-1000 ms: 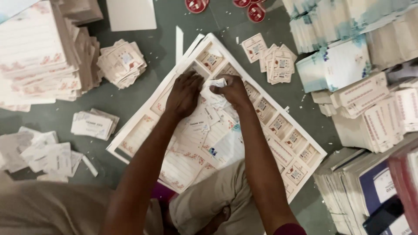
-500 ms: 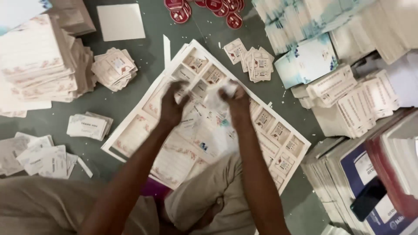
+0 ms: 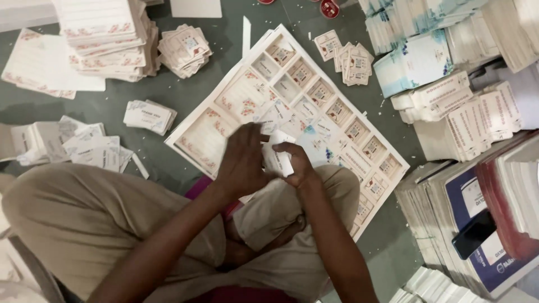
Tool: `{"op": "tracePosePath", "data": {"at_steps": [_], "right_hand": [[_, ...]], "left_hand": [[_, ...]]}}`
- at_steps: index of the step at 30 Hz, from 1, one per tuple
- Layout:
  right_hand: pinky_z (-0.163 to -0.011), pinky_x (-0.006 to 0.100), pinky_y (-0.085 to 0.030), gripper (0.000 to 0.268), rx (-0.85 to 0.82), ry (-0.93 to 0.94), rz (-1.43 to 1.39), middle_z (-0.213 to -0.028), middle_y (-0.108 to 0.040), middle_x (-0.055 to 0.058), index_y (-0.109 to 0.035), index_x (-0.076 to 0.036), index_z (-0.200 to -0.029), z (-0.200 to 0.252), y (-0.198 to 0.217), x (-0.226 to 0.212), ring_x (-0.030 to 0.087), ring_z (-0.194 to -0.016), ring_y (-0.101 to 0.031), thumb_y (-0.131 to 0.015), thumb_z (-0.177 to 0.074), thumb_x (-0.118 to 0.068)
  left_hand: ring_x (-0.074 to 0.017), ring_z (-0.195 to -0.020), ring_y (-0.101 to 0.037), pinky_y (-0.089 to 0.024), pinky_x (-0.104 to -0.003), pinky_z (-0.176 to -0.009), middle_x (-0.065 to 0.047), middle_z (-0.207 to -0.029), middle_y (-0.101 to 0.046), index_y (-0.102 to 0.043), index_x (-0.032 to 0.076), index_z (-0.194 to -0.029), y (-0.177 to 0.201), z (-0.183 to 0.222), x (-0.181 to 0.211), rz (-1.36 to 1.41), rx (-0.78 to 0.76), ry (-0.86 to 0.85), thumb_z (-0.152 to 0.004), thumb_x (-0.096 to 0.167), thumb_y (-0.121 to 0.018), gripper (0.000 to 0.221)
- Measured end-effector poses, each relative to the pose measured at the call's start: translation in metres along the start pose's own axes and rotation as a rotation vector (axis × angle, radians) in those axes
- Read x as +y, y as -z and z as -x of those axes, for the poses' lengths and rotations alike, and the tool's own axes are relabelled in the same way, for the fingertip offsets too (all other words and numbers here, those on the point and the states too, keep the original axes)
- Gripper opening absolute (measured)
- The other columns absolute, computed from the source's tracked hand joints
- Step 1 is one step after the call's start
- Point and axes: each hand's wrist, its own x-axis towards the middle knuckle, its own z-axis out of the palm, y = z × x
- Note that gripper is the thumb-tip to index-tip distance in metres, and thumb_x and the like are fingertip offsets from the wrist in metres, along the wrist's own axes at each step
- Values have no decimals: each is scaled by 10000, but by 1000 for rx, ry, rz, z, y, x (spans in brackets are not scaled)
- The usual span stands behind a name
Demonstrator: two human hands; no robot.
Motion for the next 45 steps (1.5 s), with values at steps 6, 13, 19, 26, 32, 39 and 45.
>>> {"op": "tracePosePath", "data": {"at_steps": [6,13,19,26,32,39,45], "right_hand": [[-798,443,-636,359,151,-75,43,-1023,-733,114,-608,16,-1199,-4,66,43,252,-889,-745,-674,-860,-82],[-789,403,-610,411,36,16,22,-1071,-733,121,-615,-9,-1254,1,55,69,265,-933,-723,-785,-912,-161],[-907,408,-595,517,125,-35,7,-1181,-695,104,-594,-61,-1307,-11,45,96,243,-1047,-706,-813,-919,-323],[-1023,450,-527,721,-11,-57,67,-1392,-619,123,-473,-77,-1476,-25,-65,83,263,-1228,-640,-627,-924,-514],[-968,433,-546,606,252,167,327,-1274,-682,158,-556,-51,-1381,-19,-23,41,273,-1124,-674,-551,-972,-498],[-899,387,-527,365,492,425,316,-1076,-725,75,-657,-44,-1219,27,58,-17,226,-1001,-682,-639,-1011,-343],[-846,379,-539,372,703,536,435,-998,-741,59,-693,-68,-1167,33,68,-74,193,-911,-685,-611,-948,-357]], "left_hand": [[-379,-1260,-545,-452,-474,-1083,-193,-1387,-567,-471,32,-1454,31,22,-1,253,-420,226,-685,339,-860,915],[-390,-1231,-576,-455,-457,-1080,-214,-1314,-603,-490,17,-1406,29,49,-8,239,-310,121,-693,338,-868,869],[-443,-1250,-560,-425,-518,-1086,-285,-1289,-599,-442,-69,-1430,33,67,-23,164,-172,-72,-730,428,-883,965],[-405,-1147,-628,-507,-480,-967,-244,-1210,-647,-513,-28,-1346,83,29,-56,104,-358,463,-551,445,-935,1016],[-439,-1117,-656,-547,-497,-921,-245,-1172,-692,-697,4,-1090,97,-6,-195,-338,-119,814,-727,256,-801,454],[-430,-1204,-605,-514,-444,-986,-320,-1308,-593,-117,-165,-1551,78,2,-231,-175,-185,1053,-601,379,-978,1393],[-424,-1221,-666,-545,-451,-1032,-287,-1313,-671,-446,-126,-1448,68,6,-232,-298,-220,1038,-662,426,-917,1069]]}}
